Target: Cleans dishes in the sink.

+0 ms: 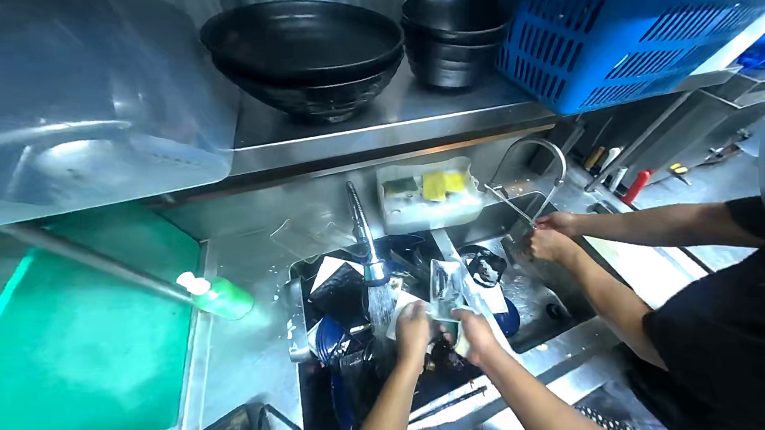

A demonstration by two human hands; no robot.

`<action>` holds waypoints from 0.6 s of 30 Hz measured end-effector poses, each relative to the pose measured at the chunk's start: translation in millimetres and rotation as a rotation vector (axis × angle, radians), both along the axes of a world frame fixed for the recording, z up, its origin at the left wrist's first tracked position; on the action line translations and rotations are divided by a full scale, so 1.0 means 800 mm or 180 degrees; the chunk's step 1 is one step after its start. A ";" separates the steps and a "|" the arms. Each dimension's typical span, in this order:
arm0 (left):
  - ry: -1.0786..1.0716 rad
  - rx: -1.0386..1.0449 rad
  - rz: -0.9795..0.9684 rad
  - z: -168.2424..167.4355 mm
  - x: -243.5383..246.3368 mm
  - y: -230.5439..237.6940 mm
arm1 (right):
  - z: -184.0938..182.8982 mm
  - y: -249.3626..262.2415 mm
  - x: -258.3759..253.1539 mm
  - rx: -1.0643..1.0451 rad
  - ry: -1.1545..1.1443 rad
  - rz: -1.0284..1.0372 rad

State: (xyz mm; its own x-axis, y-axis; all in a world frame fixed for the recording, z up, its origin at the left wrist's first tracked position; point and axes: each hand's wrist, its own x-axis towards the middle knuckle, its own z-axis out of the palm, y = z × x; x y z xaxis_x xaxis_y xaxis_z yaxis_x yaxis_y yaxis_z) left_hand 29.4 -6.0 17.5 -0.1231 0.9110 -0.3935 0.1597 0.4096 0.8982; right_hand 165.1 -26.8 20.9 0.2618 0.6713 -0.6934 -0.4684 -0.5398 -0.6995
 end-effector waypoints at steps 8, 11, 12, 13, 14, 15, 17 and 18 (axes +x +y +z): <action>0.2352 0.0286 0.0317 -0.005 -0.118 0.060 | -0.047 -0.005 0.176 -0.1187 -0.2398 0.0218; 0.2256 -0.0172 -0.0048 -0.019 -0.129 0.081 | -0.077 0.000 0.197 -0.1536 -0.2379 0.0322; 0.2093 -0.0309 -0.0150 -0.023 -0.130 0.087 | -0.090 0.003 0.203 -0.1628 -0.2410 0.0411; 0.1861 -0.0336 -0.0187 -0.028 -0.131 0.092 | -0.101 0.007 0.209 -0.1728 -0.2479 0.0565; 0.1572 -0.0303 -0.0137 -0.036 -0.132 0.095 | -0.110 0.011 0.213 -0.1824 -0.2574 0.0773; 0.1223 -0.0268 -0.0009 -0.044 -0.132 0.097 | -0.115 0.015 0.214 -0.1917 -0.2678 0.0997; 0.0465 -0.0273 0.0222 -0.051 -0.133 0.097 | -0.121 0.021 0.211 -0.2078 -0.2844 0.1419; 0.0195 -0.0296 0.0259 -0.051 -0.134 0.096 | -0.124 0.025 0.209 -0.2151 -0.2874 0.1675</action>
State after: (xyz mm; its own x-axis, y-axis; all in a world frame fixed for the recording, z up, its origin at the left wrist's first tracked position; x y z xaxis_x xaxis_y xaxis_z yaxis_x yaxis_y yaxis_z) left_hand -78.1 70.8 -23.6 -0.2216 0.8569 -0.4654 0.1759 0.5045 0.8453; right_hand 332.3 -6.7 -78.3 0.6318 0.4183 -0.6527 0.4177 -0.8929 -0.1679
